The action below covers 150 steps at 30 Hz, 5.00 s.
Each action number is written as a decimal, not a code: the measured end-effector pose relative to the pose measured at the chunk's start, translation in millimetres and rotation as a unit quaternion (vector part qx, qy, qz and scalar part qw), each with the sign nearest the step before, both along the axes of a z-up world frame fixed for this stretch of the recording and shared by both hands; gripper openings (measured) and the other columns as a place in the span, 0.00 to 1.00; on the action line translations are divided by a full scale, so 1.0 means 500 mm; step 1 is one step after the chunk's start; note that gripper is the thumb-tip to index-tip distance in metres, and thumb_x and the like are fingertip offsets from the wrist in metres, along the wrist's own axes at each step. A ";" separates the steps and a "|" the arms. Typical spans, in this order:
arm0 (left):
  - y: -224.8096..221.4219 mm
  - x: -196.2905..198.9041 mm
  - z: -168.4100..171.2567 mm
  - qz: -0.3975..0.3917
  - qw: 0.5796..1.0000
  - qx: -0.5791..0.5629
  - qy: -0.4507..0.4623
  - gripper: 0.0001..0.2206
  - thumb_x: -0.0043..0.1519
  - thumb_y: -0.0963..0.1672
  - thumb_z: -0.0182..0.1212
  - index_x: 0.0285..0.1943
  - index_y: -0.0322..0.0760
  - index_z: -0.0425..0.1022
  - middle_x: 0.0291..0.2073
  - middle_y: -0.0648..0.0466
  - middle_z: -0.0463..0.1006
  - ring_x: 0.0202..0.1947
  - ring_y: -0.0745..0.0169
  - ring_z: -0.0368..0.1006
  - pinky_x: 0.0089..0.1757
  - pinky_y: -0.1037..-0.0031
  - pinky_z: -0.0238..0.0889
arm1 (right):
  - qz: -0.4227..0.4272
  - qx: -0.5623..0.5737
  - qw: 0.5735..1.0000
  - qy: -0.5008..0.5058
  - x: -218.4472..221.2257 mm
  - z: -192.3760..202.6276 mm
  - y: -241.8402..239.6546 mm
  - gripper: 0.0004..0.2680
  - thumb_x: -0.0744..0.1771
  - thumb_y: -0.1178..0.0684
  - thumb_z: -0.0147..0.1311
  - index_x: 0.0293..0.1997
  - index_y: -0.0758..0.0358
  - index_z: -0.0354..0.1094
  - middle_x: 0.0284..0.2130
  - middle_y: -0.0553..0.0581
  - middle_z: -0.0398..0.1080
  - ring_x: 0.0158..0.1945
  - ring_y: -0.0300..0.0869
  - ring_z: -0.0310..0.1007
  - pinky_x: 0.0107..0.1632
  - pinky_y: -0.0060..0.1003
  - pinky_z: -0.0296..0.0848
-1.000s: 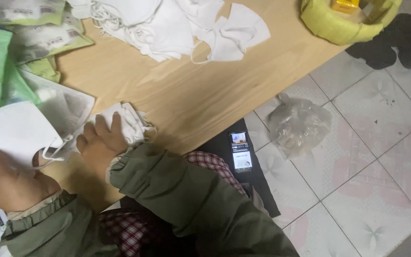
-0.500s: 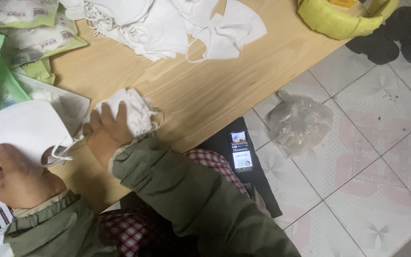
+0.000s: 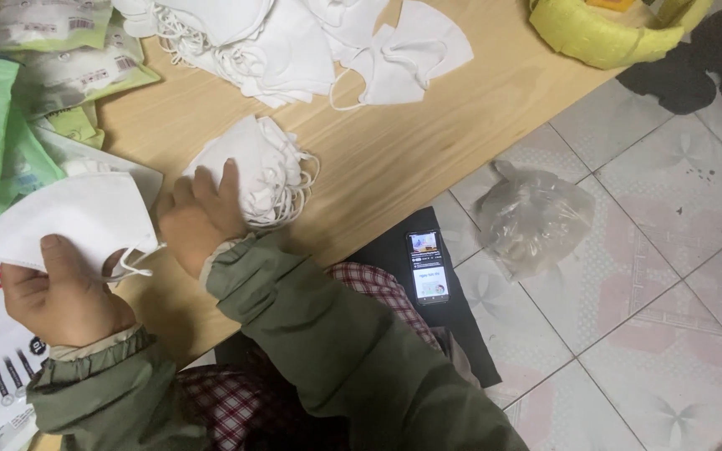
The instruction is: Inspecting and sorting face masks from a pile on a table, unfolding each one to check for quality.
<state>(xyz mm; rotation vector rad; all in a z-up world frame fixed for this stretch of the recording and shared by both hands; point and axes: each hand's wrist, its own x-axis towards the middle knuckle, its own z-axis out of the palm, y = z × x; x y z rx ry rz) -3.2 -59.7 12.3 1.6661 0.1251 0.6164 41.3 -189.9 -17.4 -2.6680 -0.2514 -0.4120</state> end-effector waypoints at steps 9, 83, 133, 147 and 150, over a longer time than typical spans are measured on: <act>0.005 -0.004 -0.008 -0.022 0.995 0.096 -0.031 0.08 0.75 0.32 0.48 0.59 0.27 0.57 0.49 0.43 0.70 0.41 0.63 0.69 0.43 0.81 0.64 | -0.101 -0.002 0.989 0.111 0.088 -0.017 -0.090 0.25 0.60 0.51 0.59 0.66 0.48 0.61 0.71 0.61 0.53 0.74 0.60 0.47 0.70 0.73 0.43; 0.016 0.101 -0.102 -0.036 0.995 -0.033 0.090 0.13 0.63 0.36 0.57 0.51 0.41 0.84 0.45 0.47 0.84 0.53 0.56 0.77 0.57 0.61 0.67 | 0.005 0.047 0.969 0.243 0.153 -0.004 -0.277 0.30 0.63 0.30 0.59 0.71 0.50 0.60 0.61 0.59 0.69 0.67 0.54 0.65 0.67 0.53 0.65; -0.024 0.055 -0.018 -0.081 0.980 -0.093 0.158 0.11 0.67 0.43 0.57 0.51 0.30 0.80 0.40 0.41 0.81 0.47 0.56 0.74 0.49 0.60 0.72 | 0.057 0.414 0.901 0.119 0.094 0.002 -0.212 0.09 0.66 0.52 0.64 0.48 0.60 0.75 0.35 0.62 0.76 0.38 0.48 0.76 0.40 0.41 0.77; -0.001 0.070 -0.042 -0.077 0.979 -0.089 0.165 0.11 0.70 0.43 0.52 0.55 0.31 0.75 0.39 0.40 0.79 0.43 0.55 0.76 0.45 0.63 0.73 | -0.004 -0.050 0.975 0.218 0.143 0.011 -0.247 0.31 0.62 0.32 0.63 0.69 0.56 0.63 0.59 0.65 0.71 0.64 0.57 0.69 0.62 0.56 0.70; -0.002 0.067 -0.040 -0.073 0.978 -0.093 0.172 0.11 0.70 0.43 0.50 0.56 0.31 0.74 0.40 0.39 0.79 0.44 0.54 0.75 0.44 0.63 0.73 | -0.015 -0.044 0.988 0.144 0.118 0.028 -0.233 0.29 0.61 0.41 0.68 0.68 0.57 0.65 0.58 0.65 0.71 0.64 0.61 0.68 0.62 0.57 0.69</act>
